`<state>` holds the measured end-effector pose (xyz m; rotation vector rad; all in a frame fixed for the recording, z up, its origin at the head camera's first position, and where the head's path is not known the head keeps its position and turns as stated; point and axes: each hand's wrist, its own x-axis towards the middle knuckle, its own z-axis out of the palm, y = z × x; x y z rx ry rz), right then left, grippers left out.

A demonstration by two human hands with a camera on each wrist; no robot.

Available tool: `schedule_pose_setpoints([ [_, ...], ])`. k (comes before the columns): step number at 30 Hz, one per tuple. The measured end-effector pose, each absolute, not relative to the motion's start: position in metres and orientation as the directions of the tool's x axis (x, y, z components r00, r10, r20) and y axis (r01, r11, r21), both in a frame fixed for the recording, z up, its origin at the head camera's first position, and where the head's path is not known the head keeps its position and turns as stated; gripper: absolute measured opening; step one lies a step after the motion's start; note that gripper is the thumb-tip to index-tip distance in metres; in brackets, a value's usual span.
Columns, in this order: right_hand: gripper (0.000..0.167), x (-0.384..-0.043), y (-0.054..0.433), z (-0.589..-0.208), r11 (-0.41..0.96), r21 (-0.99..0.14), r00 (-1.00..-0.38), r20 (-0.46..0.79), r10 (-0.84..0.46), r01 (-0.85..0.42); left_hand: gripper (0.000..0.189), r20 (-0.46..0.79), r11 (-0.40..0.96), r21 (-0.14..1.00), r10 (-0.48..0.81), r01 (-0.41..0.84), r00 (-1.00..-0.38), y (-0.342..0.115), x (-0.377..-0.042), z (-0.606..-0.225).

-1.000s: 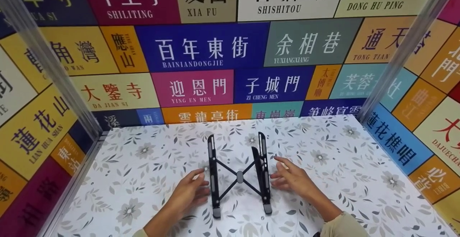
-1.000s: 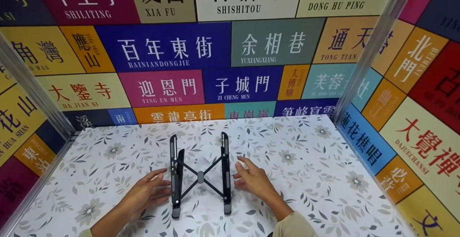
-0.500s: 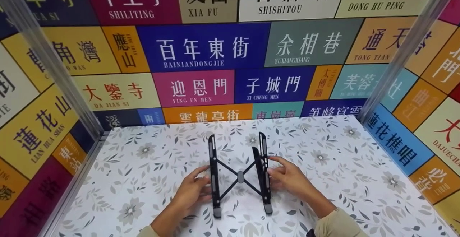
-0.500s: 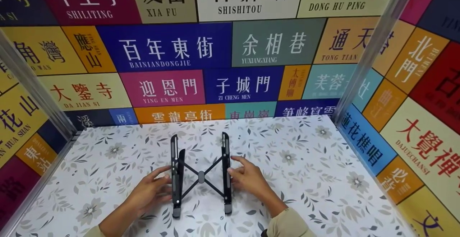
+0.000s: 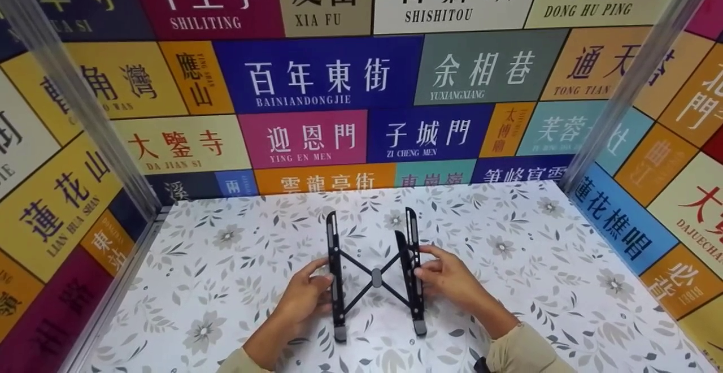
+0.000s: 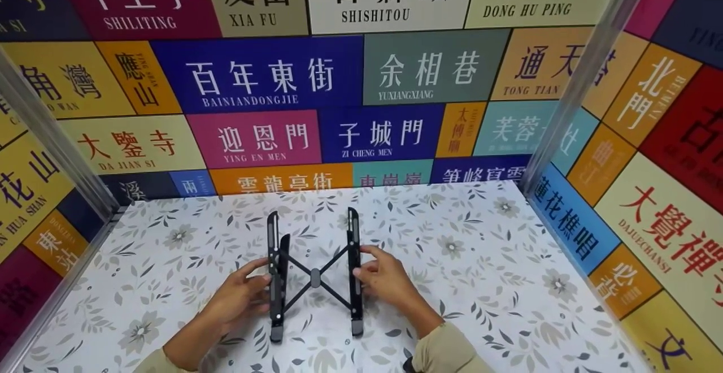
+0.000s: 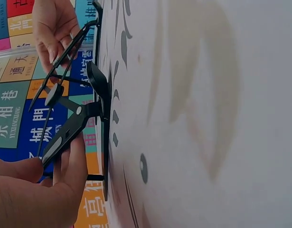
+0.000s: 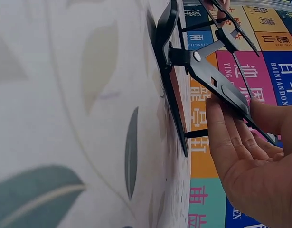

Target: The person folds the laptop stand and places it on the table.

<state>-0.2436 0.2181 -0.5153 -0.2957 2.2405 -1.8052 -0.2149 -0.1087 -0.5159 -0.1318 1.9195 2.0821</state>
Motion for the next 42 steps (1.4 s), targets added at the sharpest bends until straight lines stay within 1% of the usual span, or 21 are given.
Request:
schedule_pose_setpoints([
  [5, 0.057, -0.2434, 0.2151, -0.5148, 0.25, -0.968, -0.952, -0.096, -0.292, 0.021, 0.05, -0.227, -0.037, 0.971, 0.17, -0.237, -0.959, -0.1077, -0.2159, -0.515],
  [11, 0.049, -0.242, 0.2129, -0.5162, 0.278, -0.96, -0.959, -0.112, -0.262, 0.036, 0.048, -0.17, 0.044, 0.985, 0.158, -0.165, -0.973, -0.1058, -0.2164, -0.5129],
  [16, 0.049, -0.2404, 0.2094, -0.5203, 0.293, -0.955, -0.969, -0.106, -0.222, 0.038, 0.044, -0.141, 0.127, 0.985, 0.16, -0.121, -0.977, -0.1064, -0.216, -0.5123],
  [21, 0.046, -0.2406, 0.2094, -0.5222, 0.292, -0.956, -0.968, -0.104, -0.227, 0.034, 0.039, -0.13, 0.178, 0.979, 0.162, -0.101, -0.978, -0.1055, -0.217, -0.5139],
  [27, 0.044, -0.2401, 0.2107, -0.5215, 0.272, -0.962, -0.96, -0.094, -0.265, 0.019, 0.037, -0.132, 0.167, 0.981, 0.178, -0.102, -0.975, -0.1038, -0.2179, -0.5176],
  [34, 0.041, -0.2401, 0.2118, -0.52, 0.287, -0.958, -0.955, -0.1, -0.28, 0.016, 0.036, -0.117, 0.156, 0.984, 0.198, -0.087, -0.973, -0.1031, -0.2161, -0.5183],
  [42, 0.039, -0.2392, 0.2122, -0.5205, 0.318, -0.948, -0.949, -0.077, -0.305, -0.026, 0.037, -0.129, 0.192, 0.977, 0.195, -0.091, -0.972, -0.1017, -0.2125, -0.5167],
])
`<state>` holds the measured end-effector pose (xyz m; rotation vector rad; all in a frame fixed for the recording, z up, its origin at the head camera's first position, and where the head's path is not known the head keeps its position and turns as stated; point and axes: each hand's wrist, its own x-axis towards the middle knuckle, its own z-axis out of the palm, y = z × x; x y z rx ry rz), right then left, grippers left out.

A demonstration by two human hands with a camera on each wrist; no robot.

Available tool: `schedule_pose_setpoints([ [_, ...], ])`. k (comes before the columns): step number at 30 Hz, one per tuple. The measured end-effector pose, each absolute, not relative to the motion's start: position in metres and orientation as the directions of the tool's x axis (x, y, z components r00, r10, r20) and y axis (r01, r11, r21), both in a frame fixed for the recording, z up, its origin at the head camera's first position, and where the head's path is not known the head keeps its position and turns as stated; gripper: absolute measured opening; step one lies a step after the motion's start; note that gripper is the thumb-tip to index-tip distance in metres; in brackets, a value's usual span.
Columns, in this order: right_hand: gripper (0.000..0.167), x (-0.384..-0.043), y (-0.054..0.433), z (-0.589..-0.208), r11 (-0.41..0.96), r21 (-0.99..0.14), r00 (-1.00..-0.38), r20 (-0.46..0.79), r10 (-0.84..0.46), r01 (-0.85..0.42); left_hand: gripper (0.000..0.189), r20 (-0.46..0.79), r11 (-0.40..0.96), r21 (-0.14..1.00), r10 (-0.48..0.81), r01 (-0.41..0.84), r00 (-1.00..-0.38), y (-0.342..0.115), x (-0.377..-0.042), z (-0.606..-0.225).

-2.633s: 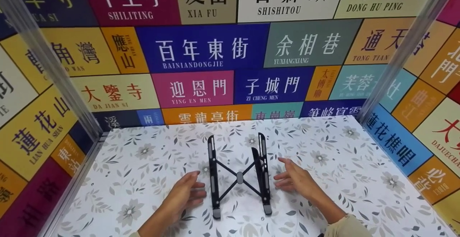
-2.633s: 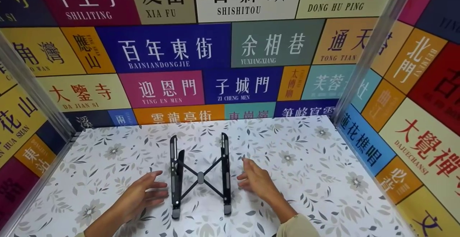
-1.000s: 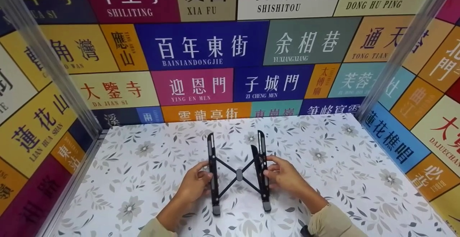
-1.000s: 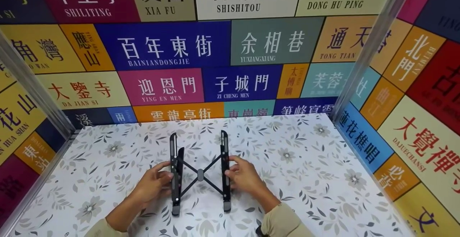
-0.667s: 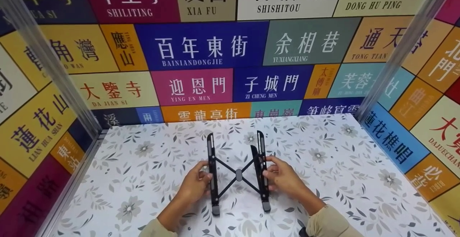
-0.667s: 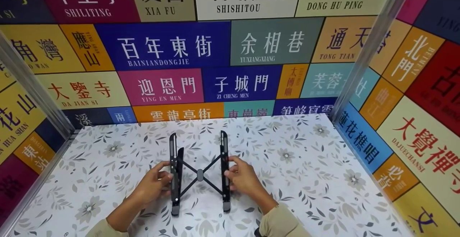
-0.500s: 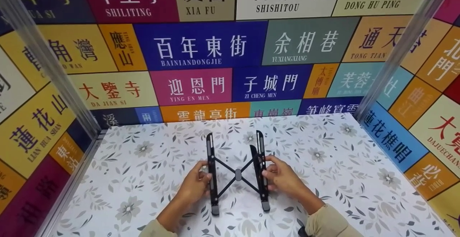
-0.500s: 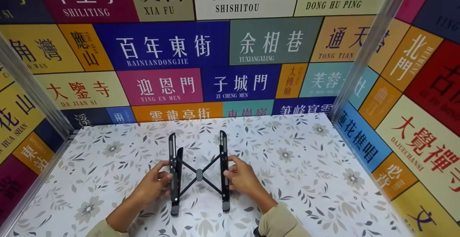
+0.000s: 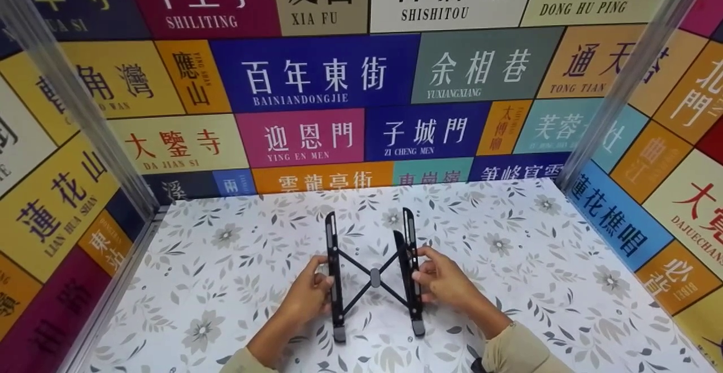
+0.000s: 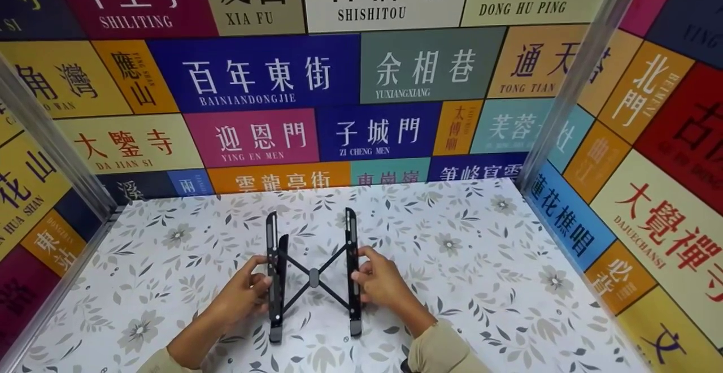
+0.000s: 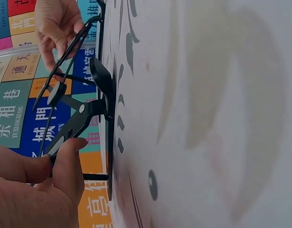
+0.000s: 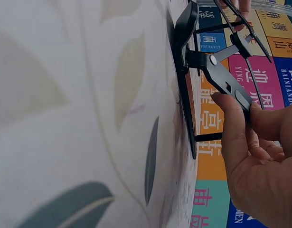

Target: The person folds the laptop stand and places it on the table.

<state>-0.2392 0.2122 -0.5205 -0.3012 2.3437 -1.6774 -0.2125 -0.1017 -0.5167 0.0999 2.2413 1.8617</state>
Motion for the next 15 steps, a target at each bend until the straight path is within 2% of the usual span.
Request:
schedule_pose_setpoints([
  [15, 0.037, -0.2365, 0.2079, -0.5173, 0.332, -0.943, -0.948, -0.077, -0.309, -0.032, 0.038, -0.133, 0.169, 0.981, 0.205, -0.099, -0.97, -0.0999, -0.209, -0.5178],
])
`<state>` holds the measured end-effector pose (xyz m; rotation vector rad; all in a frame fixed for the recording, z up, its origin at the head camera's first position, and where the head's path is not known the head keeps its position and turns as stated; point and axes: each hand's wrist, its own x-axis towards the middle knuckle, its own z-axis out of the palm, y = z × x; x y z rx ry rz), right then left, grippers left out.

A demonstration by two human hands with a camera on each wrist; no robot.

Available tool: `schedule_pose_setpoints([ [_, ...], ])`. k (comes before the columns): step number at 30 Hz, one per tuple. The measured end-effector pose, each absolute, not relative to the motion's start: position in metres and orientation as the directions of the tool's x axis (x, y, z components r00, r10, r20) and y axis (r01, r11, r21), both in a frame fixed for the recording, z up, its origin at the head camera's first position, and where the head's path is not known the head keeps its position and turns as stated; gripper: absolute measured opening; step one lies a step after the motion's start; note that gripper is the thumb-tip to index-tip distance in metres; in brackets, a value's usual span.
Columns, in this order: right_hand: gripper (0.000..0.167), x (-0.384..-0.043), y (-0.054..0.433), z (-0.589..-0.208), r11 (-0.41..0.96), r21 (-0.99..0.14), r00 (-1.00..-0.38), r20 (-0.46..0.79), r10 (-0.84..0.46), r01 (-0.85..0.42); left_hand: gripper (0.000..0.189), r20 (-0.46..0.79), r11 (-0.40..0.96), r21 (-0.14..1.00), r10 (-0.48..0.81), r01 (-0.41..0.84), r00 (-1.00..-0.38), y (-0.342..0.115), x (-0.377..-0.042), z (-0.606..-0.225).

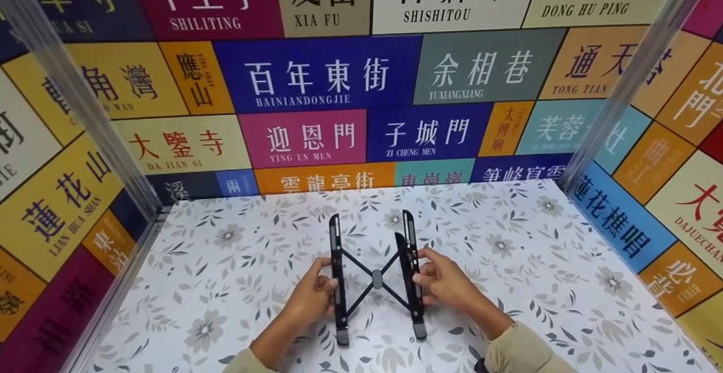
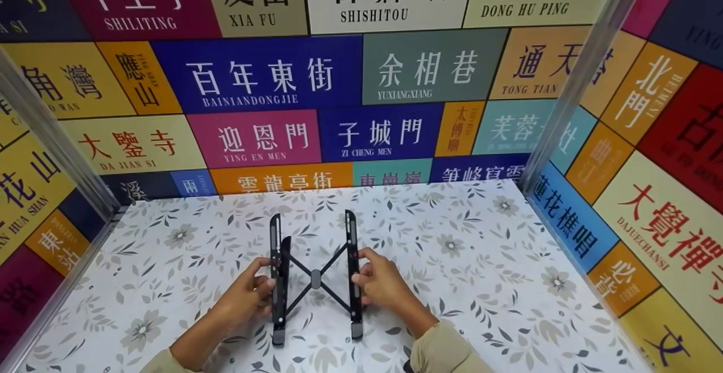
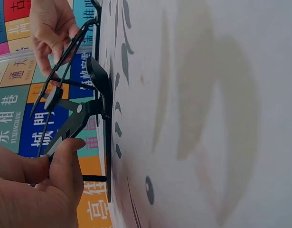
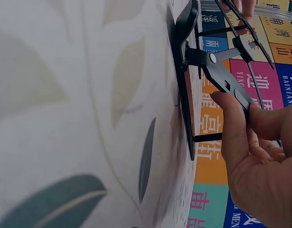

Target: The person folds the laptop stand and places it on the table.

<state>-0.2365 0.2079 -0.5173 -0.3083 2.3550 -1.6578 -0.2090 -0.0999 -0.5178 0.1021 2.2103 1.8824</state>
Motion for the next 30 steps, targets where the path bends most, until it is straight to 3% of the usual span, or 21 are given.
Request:
schedule_pose_setpoints([
  [30, 0.039, -0.234, 0.202, -0.514, 0.341, -0.938, -0.933, -0.071, -0.352, -0.057, 0.038, -0.146, 0.153, 0.981, 0.208, -0.115, -0.967, -0.086, -0.204, -0.516],
])
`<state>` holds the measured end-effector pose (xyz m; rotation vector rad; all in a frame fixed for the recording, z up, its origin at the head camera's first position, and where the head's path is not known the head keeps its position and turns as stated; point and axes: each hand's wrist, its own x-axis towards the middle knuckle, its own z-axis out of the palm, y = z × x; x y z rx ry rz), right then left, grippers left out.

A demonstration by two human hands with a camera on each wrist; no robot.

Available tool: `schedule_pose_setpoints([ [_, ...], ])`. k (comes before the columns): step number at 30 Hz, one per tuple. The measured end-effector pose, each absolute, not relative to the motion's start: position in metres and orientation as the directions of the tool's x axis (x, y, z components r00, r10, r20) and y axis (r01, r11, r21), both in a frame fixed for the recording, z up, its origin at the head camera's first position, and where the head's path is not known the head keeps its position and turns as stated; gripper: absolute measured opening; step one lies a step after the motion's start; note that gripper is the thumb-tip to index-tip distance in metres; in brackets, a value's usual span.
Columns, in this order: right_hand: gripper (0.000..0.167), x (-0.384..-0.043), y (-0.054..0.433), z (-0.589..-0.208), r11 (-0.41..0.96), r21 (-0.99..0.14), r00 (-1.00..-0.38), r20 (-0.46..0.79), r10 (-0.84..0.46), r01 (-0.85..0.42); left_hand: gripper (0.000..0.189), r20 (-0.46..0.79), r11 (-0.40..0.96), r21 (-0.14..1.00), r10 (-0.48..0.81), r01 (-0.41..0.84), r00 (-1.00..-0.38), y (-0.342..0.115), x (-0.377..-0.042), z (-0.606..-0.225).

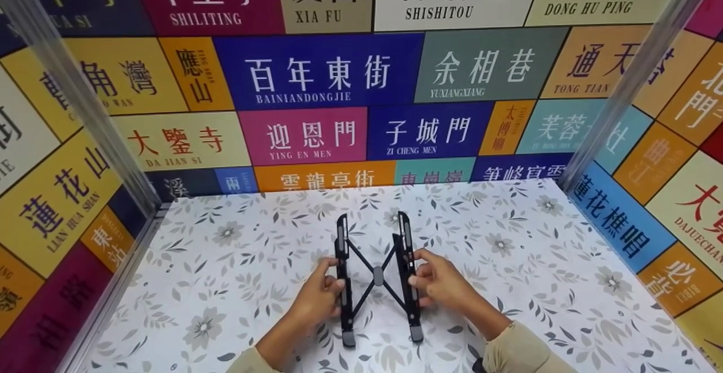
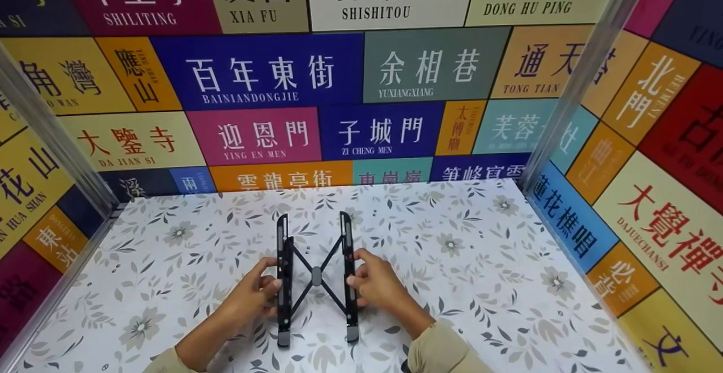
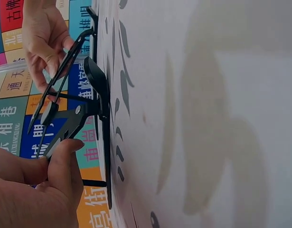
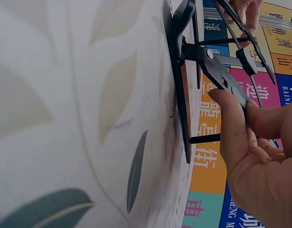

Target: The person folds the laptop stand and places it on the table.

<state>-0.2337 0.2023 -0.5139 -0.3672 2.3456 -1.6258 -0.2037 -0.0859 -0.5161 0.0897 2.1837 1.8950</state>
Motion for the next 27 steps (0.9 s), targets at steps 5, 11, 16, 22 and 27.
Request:
schedule_pose_setpoints([
  [5, 0.038, -0.233, 0.202, -0.514, 0.349, -0.934, -0.931, -0.066, -0.36, -0.069, 0.039, -0.137, 0.13, 0.985, 0.211, -0.111, -0.968, -0.083, -0.203, -0.516],
  [11, 0.036, -0.232, 0.201, -0.513, 0.355, -0.932, -0.931, -0.062, -0.359, -0.075, 0.038, -0.126, 0.146, 0.985, 0.216, -0.096, -0.968, -0.08, -0.203, -0.516],
  [16, 0.034, -0.233, 0.199, -0.513, 0.355, -0.933, -0.935, -0.073, -0.347, -0.059, 0.038, -0.15, 0.127, 0.984, 0.216, -0.124, -0.965, -0.078, -0.204, -0.516],
  [22, 0.034, -0.231, 0.197, -0.513, 0.362, -0.931, -0.937, -0.079, -0.341, -0.053, 0.039, -0.156, 0.125, 0.983, 0.213, -0.132, -0.965, -0.075, -0.204, -0.515],
  [27, 0.033, -0.231, 0.195, -0.512, 0.363, -0.929, -0.935, -0.066, -0.349, -0.069, 0.039, -0.149, 0.103, 0.986, 0.223, -0.129, -0.963, -0.072, -0.203, -0.515],
])
